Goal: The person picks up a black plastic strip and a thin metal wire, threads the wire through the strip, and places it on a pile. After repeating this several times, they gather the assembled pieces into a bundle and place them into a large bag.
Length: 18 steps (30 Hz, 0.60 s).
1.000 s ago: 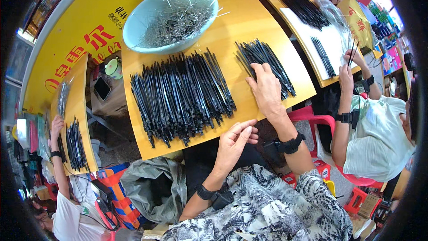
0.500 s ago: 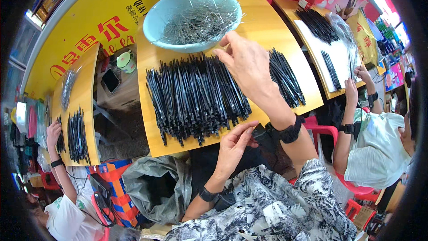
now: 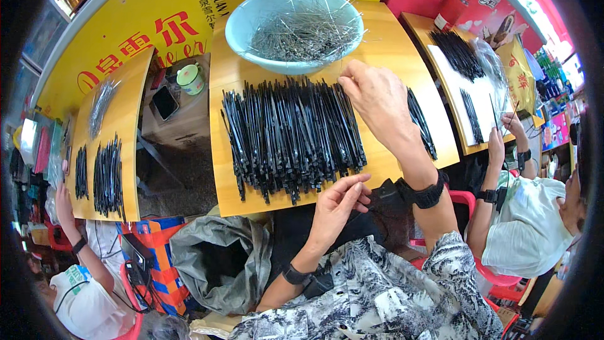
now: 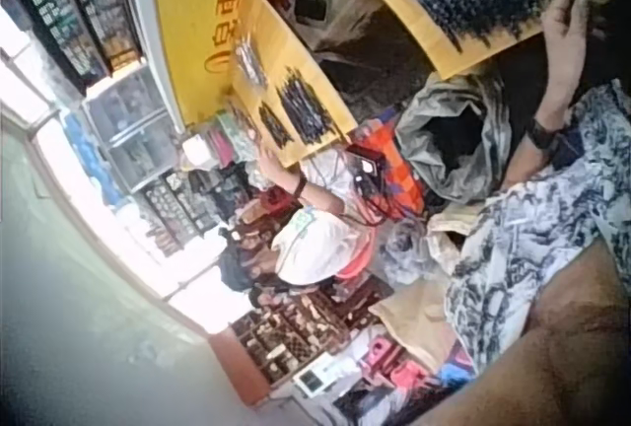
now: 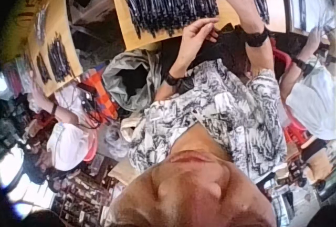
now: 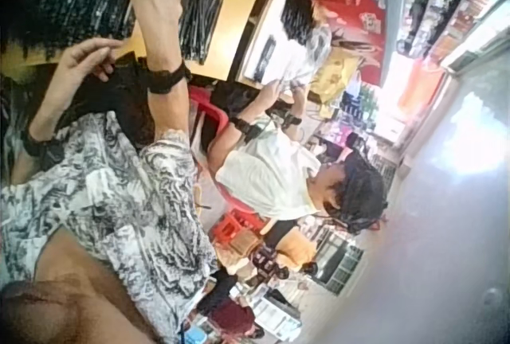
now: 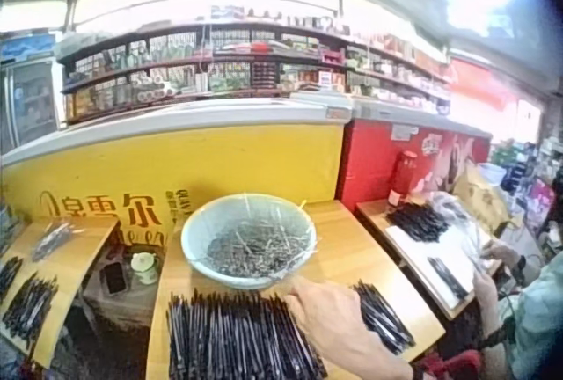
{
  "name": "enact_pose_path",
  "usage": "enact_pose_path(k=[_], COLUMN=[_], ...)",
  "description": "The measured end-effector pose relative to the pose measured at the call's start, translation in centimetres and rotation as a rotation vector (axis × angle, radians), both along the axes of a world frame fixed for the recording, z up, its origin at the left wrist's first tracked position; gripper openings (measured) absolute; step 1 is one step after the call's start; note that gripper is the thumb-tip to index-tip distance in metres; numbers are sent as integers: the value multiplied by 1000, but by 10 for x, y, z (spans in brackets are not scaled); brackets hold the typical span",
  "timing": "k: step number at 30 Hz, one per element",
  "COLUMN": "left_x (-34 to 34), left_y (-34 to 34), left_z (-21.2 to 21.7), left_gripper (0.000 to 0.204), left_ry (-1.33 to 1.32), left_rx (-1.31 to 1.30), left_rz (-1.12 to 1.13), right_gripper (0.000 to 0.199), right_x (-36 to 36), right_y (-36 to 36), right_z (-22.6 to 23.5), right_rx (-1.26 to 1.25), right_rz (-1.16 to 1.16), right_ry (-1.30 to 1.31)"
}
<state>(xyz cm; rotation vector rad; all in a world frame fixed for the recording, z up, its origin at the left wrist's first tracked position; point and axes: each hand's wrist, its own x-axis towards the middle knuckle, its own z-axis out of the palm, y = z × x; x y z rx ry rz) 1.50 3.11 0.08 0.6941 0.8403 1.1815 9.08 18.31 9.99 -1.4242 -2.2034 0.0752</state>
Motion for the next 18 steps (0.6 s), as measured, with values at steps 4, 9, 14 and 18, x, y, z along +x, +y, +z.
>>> enact_pose_path(k=[4, 9, 14, 18], left_x=[1, 3, 4, 8], left_y=[-2, -1, -4, -5], left_z=[4, 2, 3, 3], left_gripper=[31, 32, 32, 31], left_ry=[-11, 12, 57, 57], left_rx=[-10, -7, -23, -36], left_rz=[-11, -38, -40, -47], right_gripper=[16, 15, 14, 15], right_x=[10, 23, 36, 47], right_y=[-11, -24, -41, -53], right_z=[10, 14, 18, 22], right_rx=[-34, -28, -141, -219], right_rz=[21, 14, -12, 12], right_ry=[53, 34, 81, 225])
